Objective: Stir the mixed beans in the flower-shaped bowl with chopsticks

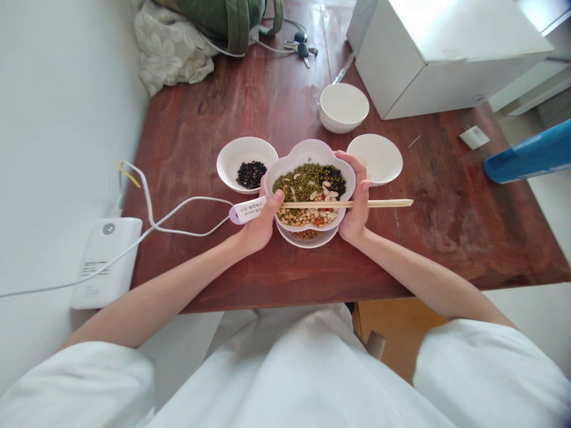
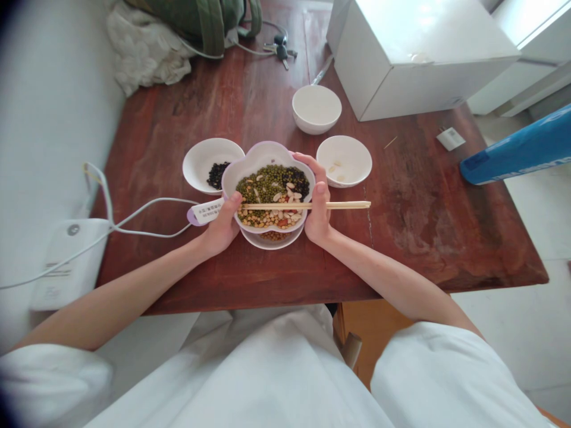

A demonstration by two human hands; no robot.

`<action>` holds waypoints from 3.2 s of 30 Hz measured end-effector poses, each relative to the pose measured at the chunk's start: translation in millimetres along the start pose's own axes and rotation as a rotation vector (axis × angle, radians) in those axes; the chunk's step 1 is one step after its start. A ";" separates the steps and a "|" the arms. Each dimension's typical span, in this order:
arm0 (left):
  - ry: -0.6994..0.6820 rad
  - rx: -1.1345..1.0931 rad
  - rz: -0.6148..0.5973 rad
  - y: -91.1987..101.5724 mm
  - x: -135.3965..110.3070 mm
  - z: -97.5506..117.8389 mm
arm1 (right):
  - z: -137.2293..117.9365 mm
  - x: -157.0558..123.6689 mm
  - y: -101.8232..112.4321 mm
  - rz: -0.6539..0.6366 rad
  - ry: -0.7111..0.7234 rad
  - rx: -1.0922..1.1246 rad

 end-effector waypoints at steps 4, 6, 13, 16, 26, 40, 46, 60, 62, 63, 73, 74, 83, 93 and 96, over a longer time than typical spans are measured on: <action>0.009 0.005 -0.002 -1.4 0.8 1.0 | 2.2 -0.5 0.5 -0.019 0.034 0.067; 0.014 -0.009 -0.001 -3.3 1.2 2.8 | 2.7 -0.4 0.7 -0.026 0.044 0.076; 0.028 -0.049 -0.006 -9.0 0.9 11.4 | -0.5 1.1 1.2 -0.017 0.021 0.017; 0.029 -0.069 -0.010 -10.0 1.2 13.2 | -0.6 0.8 1.7 0.008 -0.006 -0.012; 0.038 -0.092 -0.011 -12.0 1.4 17.9 | 0.2 -0.4 3.2 -0.003 -0.010 -0.013; 0.052 -0.112 0.023 -12.4 -0.7 17.5 | 3.1 0.6 4.0 -0.032 0.024 0.004; 0.055 -0.114 0.028 -11.8 0.0 15.9 | 3.8 1.4 3.1 -0.057 0.060 0.058; 0.050 -0.130 0.015 -11.7 -1.0 16.3 | 5.0 1.9 3.4 -0.057 0.069 0.051; 0.050 -0.133 0.009 -11.7 -1.4 16.5 | 4.6 1.8 3.1 -0.065 0.074 0.078; 0.050 -0.134 0.008 -11.9 -1.4 16.9 | 4.2 1.8 2.9 -0.068 0.075 0.089; 0.064 -0.128 0.013 -11.3 -1.6 15.4 | 1.5 0.8 3.2 -0.060 0.048 0.058; 0.065 -0.126 0.013 -11.3 -1.8 15.6 | 1.1 0.8 3.1 -0.062 0.048 0.062; 0.056 -0.109 0.012 -13.3 -1.3 20.9 | 1.3 0.3 4.8 -0.028 0.006 -0.035; 0.084 -0.124 0.011 -11.2 -2.0 16.4 | 4.5 1.1 6.7 -0.034 0.019 -0.078; 0.077 -0.139 -0.001 -10.6 -2.2 15.7 | 2.8 1.2 4.7 -0.046 0.034 -0.065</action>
Point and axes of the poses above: each hand's wrist, its own x-axis towards the middle knuckle, its own y-axis out of the back of the hand, z = x × y, the point moved 1 cm from there along x, towards the middle knuckle, and after that the axes turned 13 degrees about x, right-handed, at the moved point
